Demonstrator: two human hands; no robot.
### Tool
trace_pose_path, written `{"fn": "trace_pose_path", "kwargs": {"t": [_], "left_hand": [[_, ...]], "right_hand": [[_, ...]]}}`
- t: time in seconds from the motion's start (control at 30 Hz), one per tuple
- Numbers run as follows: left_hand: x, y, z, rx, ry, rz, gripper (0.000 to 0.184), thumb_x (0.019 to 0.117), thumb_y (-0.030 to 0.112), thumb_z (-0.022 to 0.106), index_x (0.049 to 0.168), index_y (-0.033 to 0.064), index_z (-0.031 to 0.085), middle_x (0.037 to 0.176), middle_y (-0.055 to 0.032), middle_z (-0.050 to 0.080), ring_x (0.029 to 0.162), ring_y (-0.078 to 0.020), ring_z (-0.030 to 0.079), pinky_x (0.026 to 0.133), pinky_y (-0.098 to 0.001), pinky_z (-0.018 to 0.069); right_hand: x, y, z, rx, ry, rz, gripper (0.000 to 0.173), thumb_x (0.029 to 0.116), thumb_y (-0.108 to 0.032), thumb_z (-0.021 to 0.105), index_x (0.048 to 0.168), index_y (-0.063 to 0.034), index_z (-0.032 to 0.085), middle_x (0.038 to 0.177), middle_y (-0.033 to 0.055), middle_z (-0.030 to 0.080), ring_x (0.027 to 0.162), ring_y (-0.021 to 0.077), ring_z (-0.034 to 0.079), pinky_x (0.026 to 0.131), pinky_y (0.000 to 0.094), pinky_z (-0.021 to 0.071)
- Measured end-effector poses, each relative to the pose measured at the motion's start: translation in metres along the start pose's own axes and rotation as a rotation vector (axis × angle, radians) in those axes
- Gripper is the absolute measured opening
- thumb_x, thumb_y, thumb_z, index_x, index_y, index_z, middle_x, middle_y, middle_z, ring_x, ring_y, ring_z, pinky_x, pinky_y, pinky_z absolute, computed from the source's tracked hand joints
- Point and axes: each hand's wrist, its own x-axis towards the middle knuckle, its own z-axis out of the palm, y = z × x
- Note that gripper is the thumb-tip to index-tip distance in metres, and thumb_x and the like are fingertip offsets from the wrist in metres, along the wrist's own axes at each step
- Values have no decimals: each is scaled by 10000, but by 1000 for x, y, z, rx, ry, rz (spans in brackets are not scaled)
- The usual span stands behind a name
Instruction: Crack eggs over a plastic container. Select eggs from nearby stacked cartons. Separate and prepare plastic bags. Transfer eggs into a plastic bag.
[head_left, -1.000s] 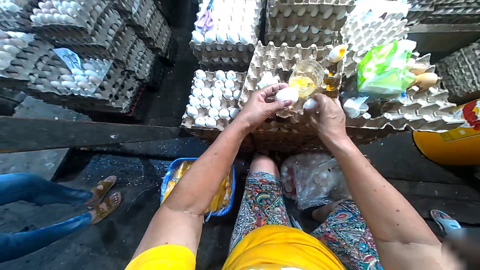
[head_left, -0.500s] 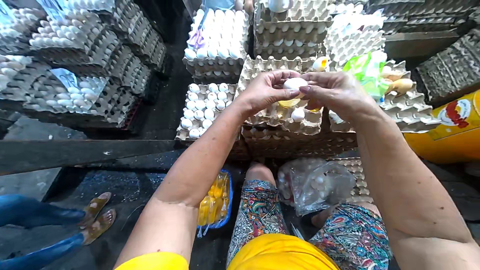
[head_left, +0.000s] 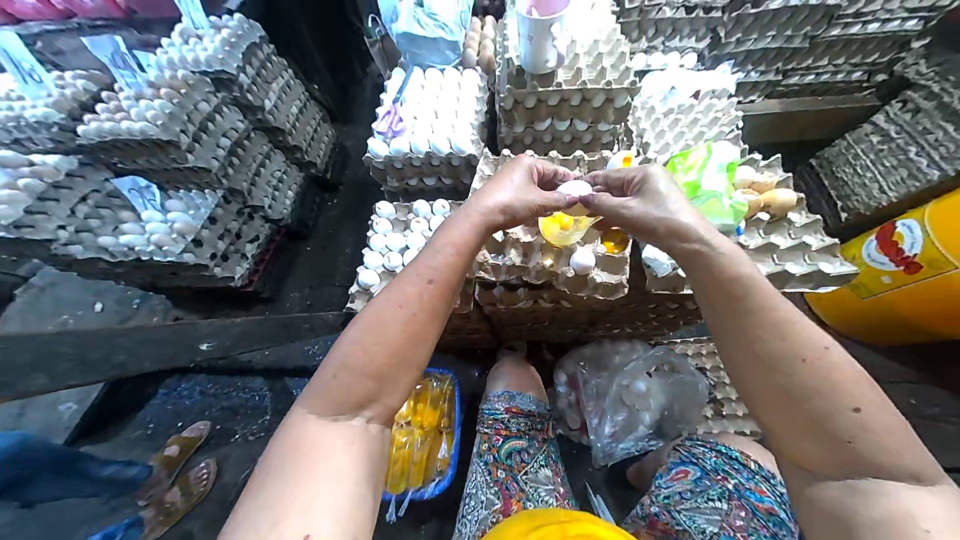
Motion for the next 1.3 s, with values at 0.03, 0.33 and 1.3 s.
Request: {"fn": "trace_pose_path", "kwargs": {"t": [0.03,0.33,1.3], "left_hand": [[-1,-5,0,23,0,31,270,968,149,712,1204,18,712,1018,-79,744,879,-99,701,855,-311,585],[8,-4,-5,107,-46,-63,289,999,191,685,1239,31,701,1062,-115,739,941,-167,713,916,-386,576],[5,0,27,311,182,-92,346,916,267,747,1203,76,727,1032,-125,742,962,-272,707,910,-546,545]], "right_hand": [[0,4,3,-17,10,-49,229,982,-184,653,1146,-54,746,838,52,744,663,121,687,648,367,606],[9,-10,-4,-323,-118,-50,262,1035,-231,585,1127,-35,731,851,119,701,752,216,667,763,458,558],[6,12,18,-445,52,-213,285,976,-170,632,1211,-33,718,928,179,735,831,330,719,796,569,569]]}}
